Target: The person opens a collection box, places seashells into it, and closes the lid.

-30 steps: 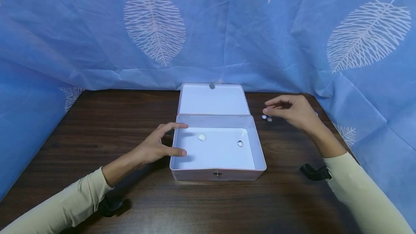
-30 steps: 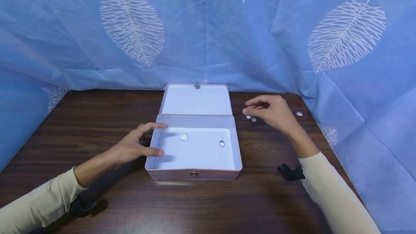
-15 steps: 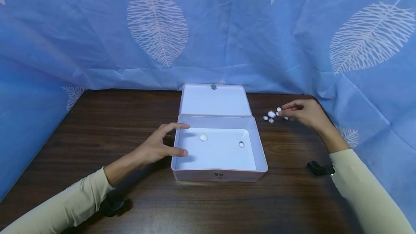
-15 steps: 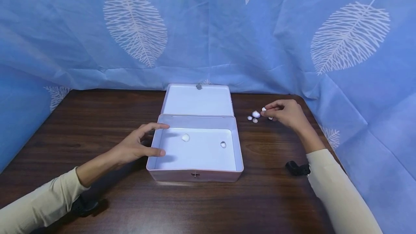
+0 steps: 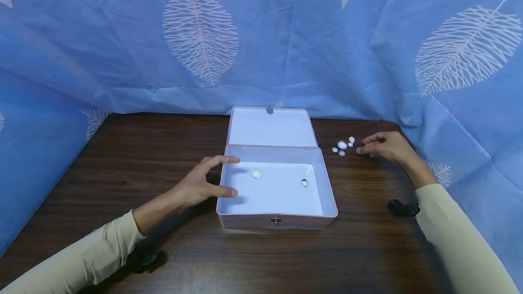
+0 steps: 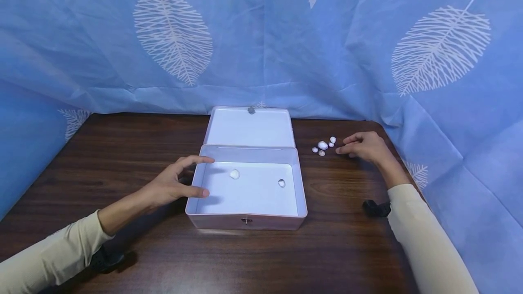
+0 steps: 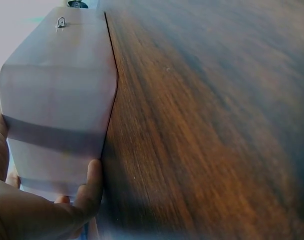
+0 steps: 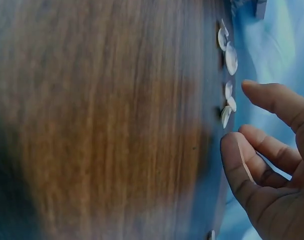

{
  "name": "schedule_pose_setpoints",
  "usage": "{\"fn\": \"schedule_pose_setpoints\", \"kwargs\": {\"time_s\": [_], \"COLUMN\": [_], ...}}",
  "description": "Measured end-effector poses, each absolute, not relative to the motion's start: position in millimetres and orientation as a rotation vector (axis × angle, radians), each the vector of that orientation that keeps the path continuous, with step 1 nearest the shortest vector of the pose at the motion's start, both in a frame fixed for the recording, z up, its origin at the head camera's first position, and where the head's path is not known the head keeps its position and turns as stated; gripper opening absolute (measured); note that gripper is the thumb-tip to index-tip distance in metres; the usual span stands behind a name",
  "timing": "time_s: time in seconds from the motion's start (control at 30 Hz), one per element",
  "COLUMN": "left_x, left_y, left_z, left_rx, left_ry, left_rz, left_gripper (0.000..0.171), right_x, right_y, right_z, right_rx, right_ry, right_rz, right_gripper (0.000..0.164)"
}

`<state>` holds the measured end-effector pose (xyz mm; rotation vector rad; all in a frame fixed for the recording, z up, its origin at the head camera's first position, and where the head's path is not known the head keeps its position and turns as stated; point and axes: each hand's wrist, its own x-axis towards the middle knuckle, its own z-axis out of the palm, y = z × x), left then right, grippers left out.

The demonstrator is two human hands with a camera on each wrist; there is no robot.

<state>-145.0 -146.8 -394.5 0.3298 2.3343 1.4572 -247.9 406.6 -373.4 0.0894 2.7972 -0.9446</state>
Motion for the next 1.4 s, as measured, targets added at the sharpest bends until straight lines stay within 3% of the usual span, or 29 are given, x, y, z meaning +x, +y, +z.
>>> {"fn": "schedule_pose_setpoints", "kwargs": {"time_s": [0.2, 0.57, 0.97, 1.4], "left_x": [-144.5, -144.6, -145.4, -145.1], "left_y": [-146.9, -148.2, -147.4, -147.4], "left_z": [-395.7, -396.1, -396.7, -395.8], "left_rx": [0.343, 0.357, 0.358, 0.355], "left_ry": [2.34, 2.359, 2.356, 2.351], "left_rz": [1.456, 1.437, 1.452, 1.451], "left_gripper": [0.076, 0.077, 0.08, 0.079], "right_x": [-251.0, -253.7, -257.2, -245.3], "right_y": [412.3, 414.5, 416.9, 403.5], "right_z": [-379.4, -383.5, -387.9, -388.9], "right_rx": [0.097, 0.017, -0.006, -0.008], "right_ry": [2.772, 2.833, 2.81, 2.849], "right_rz": [-0.906, -0.81, -0.846, -0.861], "right_gripper": [0.07, 0.054, 0.047, 0.041]}}
